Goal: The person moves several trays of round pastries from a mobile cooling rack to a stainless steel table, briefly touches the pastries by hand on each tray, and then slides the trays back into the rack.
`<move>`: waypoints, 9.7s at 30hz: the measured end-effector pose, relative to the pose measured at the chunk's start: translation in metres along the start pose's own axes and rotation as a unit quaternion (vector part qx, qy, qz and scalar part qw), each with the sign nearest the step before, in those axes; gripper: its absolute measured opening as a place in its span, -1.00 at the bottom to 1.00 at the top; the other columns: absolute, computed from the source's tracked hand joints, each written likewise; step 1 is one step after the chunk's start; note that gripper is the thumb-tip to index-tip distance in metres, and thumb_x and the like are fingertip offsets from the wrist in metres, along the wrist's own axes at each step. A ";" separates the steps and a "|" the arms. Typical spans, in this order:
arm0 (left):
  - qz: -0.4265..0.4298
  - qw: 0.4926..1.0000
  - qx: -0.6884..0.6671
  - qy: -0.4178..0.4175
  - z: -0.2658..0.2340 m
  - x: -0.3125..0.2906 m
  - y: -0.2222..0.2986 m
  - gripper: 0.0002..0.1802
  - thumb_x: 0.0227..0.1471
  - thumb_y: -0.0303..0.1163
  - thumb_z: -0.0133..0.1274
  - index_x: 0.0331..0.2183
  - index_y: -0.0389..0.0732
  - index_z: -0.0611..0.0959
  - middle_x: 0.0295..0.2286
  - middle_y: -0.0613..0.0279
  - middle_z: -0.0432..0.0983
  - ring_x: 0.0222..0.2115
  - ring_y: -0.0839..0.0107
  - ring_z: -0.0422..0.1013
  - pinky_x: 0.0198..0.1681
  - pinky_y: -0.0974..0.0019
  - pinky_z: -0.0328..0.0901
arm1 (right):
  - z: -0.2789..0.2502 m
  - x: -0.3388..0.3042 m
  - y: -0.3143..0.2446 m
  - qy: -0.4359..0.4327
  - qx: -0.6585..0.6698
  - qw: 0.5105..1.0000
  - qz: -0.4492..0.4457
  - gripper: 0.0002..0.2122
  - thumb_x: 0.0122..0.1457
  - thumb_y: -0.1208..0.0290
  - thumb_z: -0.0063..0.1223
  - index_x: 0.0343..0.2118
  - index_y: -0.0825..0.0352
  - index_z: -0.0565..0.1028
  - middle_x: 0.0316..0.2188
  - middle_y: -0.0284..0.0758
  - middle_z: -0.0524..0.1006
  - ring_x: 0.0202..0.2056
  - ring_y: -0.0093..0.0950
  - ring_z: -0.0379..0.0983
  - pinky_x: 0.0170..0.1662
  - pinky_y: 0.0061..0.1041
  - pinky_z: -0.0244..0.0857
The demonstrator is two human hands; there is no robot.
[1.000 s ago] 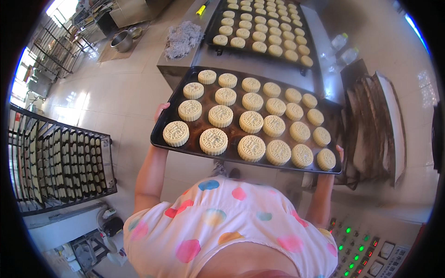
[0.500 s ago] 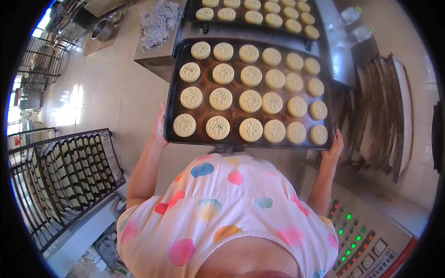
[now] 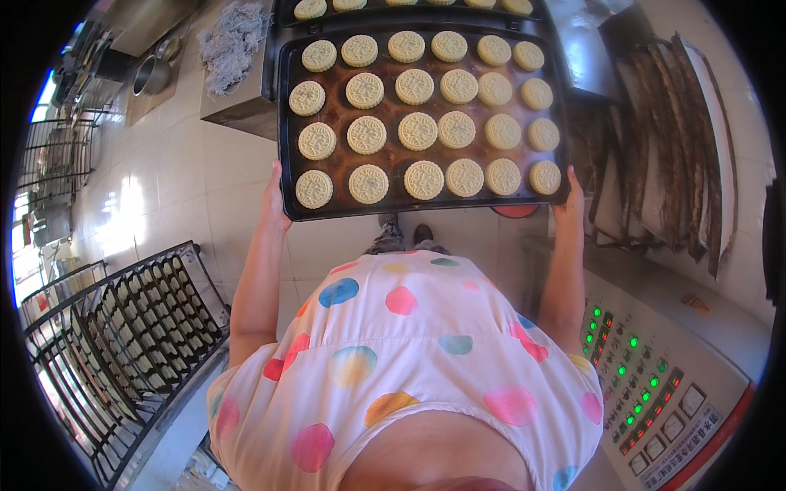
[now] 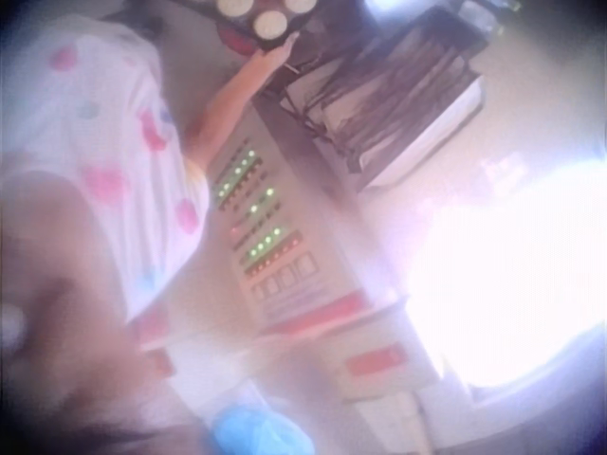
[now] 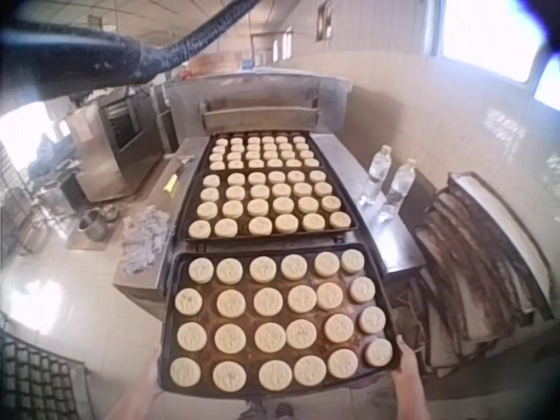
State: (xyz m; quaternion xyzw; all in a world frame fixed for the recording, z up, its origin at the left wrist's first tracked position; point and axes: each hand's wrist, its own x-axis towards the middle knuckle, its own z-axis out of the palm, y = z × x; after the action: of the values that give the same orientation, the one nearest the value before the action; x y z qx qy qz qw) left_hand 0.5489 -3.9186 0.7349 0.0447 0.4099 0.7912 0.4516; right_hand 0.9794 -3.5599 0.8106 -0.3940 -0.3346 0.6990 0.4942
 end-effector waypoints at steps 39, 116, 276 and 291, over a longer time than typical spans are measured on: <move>-0.001 0.995 0.064 0.074 0.028 0.031 -0.027 -0.34 0.06 0.11 -0.14 -0.07 -0.30 0.42 -0.16 0.10 0.44 -0.19 0.30 0.43 -0.08 0.25 0.32 | 0.164 -0.005 0.018 -0.227 -0.719 0.458 -0.470 -0.55 -0.12 0.13 0.18 -0.17 0.27 0.43 -0.25 -0.22 0.44 -0.19 -0.27 0.37 -0.08 -0.27 0.14; -0.011 0.994 0.088 0.069 0.048 0.087 -0.020 -0.36 0.09 0.09 -0.19 -0.02 -0.25 0.39 -0.12 0.10 0.42 -0.15 0.24 0.40 -0.05 0.17 0.31 | 0.125 -0.011 0.060 -0.308 -0.767 0.380 -0.415 -0.54 -0.23 0.24 0.24 -0.19 0.21 0.42 -0.27 -0.24 0.37 -0.19 -0.33 0.32 -0.16 -0.35 0.16; 0.206 0.717 0.597 0.295 0.081 0.236 0.003 -0.22 0.12 0.15 -0.45 -0.39 -0.40 0.57 -0.39 -0.30 0.45 -0.27 -0.20 0.35 -0.20 -0.03 0.23 | 0.027 0.258 0.033 0.135 -0.455 0.858 -0.196 -0.46 0.12 -0.08 -0.16 -0.21 0.42 0.50 -0.31 -0.04 0.52 -0.21 -0.14 0.42 -0.15 -0.31 0.25; 0.208 0.716 0.600 0.291 0.082 0.239 0.004 -0.22 0.12 0.15 -0.44 -0.43 -0.41 0.58 -0.44 -0.32 0.45 -0.31 -0.21 0.36 -0.24 -0.03 0.23 | 0.028 0.259 0.033 0.119 -0.449 0.863 -0.200 -0.47 0.13 -0.05 -0.17 -0.24 0.46 0.50 -0.35 0.00 0.51 -0.25 -0.11 0.43 -0.18 -0.28 0.25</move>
State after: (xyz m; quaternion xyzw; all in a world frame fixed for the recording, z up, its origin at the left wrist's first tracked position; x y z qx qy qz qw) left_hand 0.4418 -3.6903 0.7207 0.1585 0.8900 0.4274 0.0122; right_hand 0.8891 -3.3243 0.7383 -0.5780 -0.6227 0.3068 0.4290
